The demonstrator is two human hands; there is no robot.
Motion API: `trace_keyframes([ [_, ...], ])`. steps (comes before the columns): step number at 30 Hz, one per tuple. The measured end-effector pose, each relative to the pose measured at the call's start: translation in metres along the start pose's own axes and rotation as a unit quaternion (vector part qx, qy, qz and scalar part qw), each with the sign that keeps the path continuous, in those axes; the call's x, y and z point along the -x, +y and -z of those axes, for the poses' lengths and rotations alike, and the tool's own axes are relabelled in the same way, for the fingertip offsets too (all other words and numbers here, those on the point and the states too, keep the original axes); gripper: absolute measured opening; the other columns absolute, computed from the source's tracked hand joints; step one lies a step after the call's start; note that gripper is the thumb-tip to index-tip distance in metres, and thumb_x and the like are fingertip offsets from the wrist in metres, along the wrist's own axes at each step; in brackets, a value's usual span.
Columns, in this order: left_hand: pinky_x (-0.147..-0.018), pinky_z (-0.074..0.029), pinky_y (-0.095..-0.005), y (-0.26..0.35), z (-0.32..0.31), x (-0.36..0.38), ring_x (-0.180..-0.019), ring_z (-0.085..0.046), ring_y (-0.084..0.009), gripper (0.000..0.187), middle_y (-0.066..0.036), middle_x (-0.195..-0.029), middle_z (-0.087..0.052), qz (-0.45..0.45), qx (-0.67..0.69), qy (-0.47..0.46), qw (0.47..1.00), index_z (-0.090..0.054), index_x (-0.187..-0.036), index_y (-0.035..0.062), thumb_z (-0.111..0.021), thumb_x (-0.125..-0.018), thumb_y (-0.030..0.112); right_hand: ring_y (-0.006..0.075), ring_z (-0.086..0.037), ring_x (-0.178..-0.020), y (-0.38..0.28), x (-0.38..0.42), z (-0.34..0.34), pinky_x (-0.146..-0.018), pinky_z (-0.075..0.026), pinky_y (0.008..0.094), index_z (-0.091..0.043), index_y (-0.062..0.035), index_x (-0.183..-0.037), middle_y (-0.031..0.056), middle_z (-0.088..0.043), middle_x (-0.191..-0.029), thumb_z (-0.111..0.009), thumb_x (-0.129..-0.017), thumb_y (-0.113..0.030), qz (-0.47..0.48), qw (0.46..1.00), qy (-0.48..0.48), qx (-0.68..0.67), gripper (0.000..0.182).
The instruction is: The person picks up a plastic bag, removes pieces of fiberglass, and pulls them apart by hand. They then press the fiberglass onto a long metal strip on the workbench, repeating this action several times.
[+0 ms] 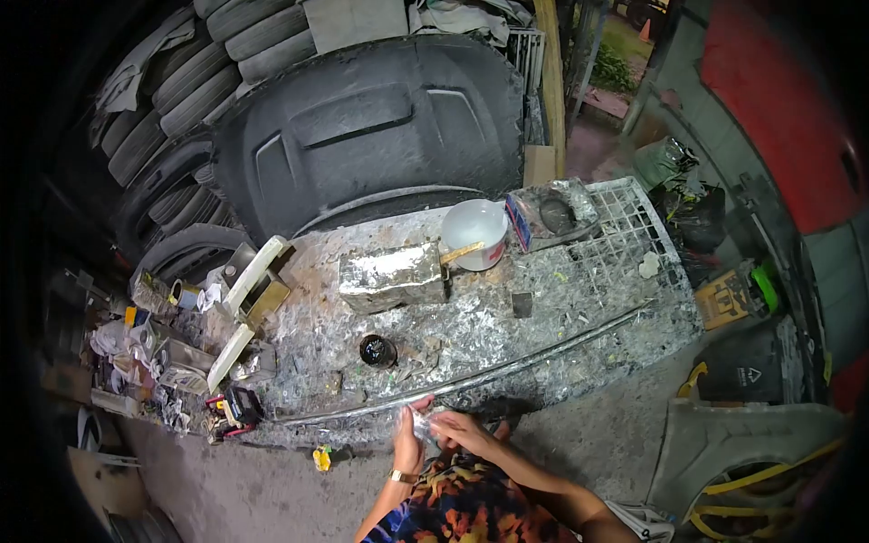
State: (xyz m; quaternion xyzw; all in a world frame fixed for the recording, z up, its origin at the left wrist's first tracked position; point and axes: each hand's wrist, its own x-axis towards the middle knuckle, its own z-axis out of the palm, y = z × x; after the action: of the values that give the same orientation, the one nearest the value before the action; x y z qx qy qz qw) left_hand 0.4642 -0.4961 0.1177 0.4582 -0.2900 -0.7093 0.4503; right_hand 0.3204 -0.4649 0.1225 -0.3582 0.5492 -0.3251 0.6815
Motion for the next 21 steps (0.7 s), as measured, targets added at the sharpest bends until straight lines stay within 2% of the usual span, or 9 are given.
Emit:
trace_keyframes([
  [2, -0.087, -0.043, -0.0306, 0.008, -0.015, -0.004, -0.102, -0.052, -0.0165, 0.049, -0.014, -0.127, -0.053, 0.007, 0.057, -0.024, 0.998, -0.053, -0.116, 0.0013, -0.032, -0.1, 0.043, 0.0044, -0.053, -0.069, 0.007, -0.019, -0.007, -0.06, -0.044, 0.0207, -0.061, -0.0042, -0.108, -0.0023, -0.061, -0.083, -0.057, -0.093, -0.023, 0.037, 0.996, -0.059, -0.05, 0.024],
  [4, -0.086, -0.046, -0.0343, 0.015, -0.024, -0.008, -0.098, -0.056, -0.0212, 0.048, -0.017, -0.127, -0.053, 0.034, 0.132, -0.011, 0.991, -0.051, -0.117, -0.0004, -0.033, -0.1, 0.041, 0.0036, -0.052, -0.068, 0.006, -0.025, -0.006, -0.06, -0.043, 0.0197, -0.063, -0.0034, -0.102, -0.0033, -0.061, -0.084, -0.059, -0.092, -0.024, 0.039, 0.995, -0.056, -0.075, 0.023],
  [8, -0.087, -0.044, -0.0325, 0.012, -0.026, -0.009, -0.102, -0.054, -0.0193, 0.05, -0.015, -0.127, -0.053, 0.036, 0.175, -0.029, 0.984, -0.051, -0.117, 0.0006, -0.033, -0.1, 0.044, 0.003, -0.052, -0.069, -0.015, -0.012, 0.0, -0.062, -0.043, 0.0197, -0.063, -0.0043, -0.099, -0.0037, -0.06, -0.082, -0.06, -0.091, -0.022, 0.031, 0.993, -0.032, -0.109, 0.02],
  [10, -0.068, -0.049, -0.0306, 0.008, -0.029, -0.01, -0.081, -0.058, -0.0165, 0.047, -0.016, -0.126, -0.053, 0.039, 0.168, -0.02, 0.985, -0.051, -0.115, 0.0016, -0.034, -0.1, 0.043, 0.0035, -0.053, -0.07, -0.019, -0.008, -0.001, -0.063, -0.044, 0.0202, -0.064, -0.0038, -0.098, -0.0032, -0.061, -0.082, -0.062, -0.09, -0.021, 0.026, 0.991, -0.023, -0.131, 0.019],
  [11, -0.079, -0.048, -0.0327, 0.012, -0.037, -0.009, -0.093, -0.058, -0.0194, 0.049, -0.016, -0.126, -0.054, 0.016, 0.16, 0.007, 0.987, -0.051, -0.115, 0.0012, -0.034, -0.099, 0.044, 0.0035, -0.053, -0.07, -0.018, -0.009, -0.003, -0.063, -0.044, 0.0202, -0.064, -0.0038, -0.098, -0.0032, -0.061, -0.082, -0.062, -0.09, -0.021, 0.027, 0.991, -0.021, -0.131, 0.019],
  [15, -0.095, -0.04, -0.0361, 0.012, -0.037, -0.015, -0.11, -0.053, -0.0225, 0.049, -0.015, -0.126, -0.054, -0.014, 0.131, 0.006, 0.991, -0.052, -0.114, 0.0004, -0.035, -0.099, 0.044, 0.004, -0.053, -0.07, -0.002, -0.018, -0.006, -0.063, -0.043, 0.0205, -0.064, -0.0035, -0.095, -0.0026, -0.061, -0.081, -0.065, -0.087, -0.017, 0.044, 0.989, 0.008, -0.14, 0.016],
  [17, -0.105, -0.03, -0.0386, 0.012, -0.023, -0.028, -0.122, -0.045, -0.0241, 0.05, -0.016, -0.126, -0.055, -0.045, 0.207, 0.045, 0.976, -0.052, -0.115, -0.0003, -0.037, -0.099, 0.044, 0.0042, -0.052, -0.07, 0.003, -0.017, 0.001, -0.063, -0.042, 0.0206, -0.064, -0.0032, -0.092, -0.0025, -0.06, -0.079, -0.066, -0.086, -0.016, 0.047, 0.991, 0.016, -0.124, 0.014],
  [18, -0.104, -0.033, -0.0381, 0.022, -0.018, -0.034, -0.119, -0.048, -0.0246, 0.046, -0.018, -0.123, -0.056, -0.068, 0.227, 0.069, 0.969, -0.055, -0.111, -0.0029, -0.039, -0.099, 0.039, 0.0043, -0.052, -0.069, 0.002, -0.013, 0.006, -0.062, -0.041, 0.0205, -0.064, -0.0029, -0.09, -0.0028, -0.06, -0.077, -0.066, -0.086, -0.015, 0.049, 0.993, 0.03, -0.104, 0.013],
  [21, -0.101, -0.036, -0.0385, 0.04, -0.004, -0.027, -0.112, -0.053, -0.0247, 0.044, -0.017, -0.114, -0.061, -0.081, 0.068, 0.078, 0.991, -0.058, -0.104, -0.0022, -0.04, -0.099, 0.038, 0.004, -0.048, -0.065, -0.014, -0.003, 0.02, -0.058, -0.037, 0.0204, -0.064, -0.0021, -0.087, -0.0039, -0.056, -0.072, -0.066, -0.087, -0.015, 0.052, 0.995, 0.051, -0.07, 0.013],
])
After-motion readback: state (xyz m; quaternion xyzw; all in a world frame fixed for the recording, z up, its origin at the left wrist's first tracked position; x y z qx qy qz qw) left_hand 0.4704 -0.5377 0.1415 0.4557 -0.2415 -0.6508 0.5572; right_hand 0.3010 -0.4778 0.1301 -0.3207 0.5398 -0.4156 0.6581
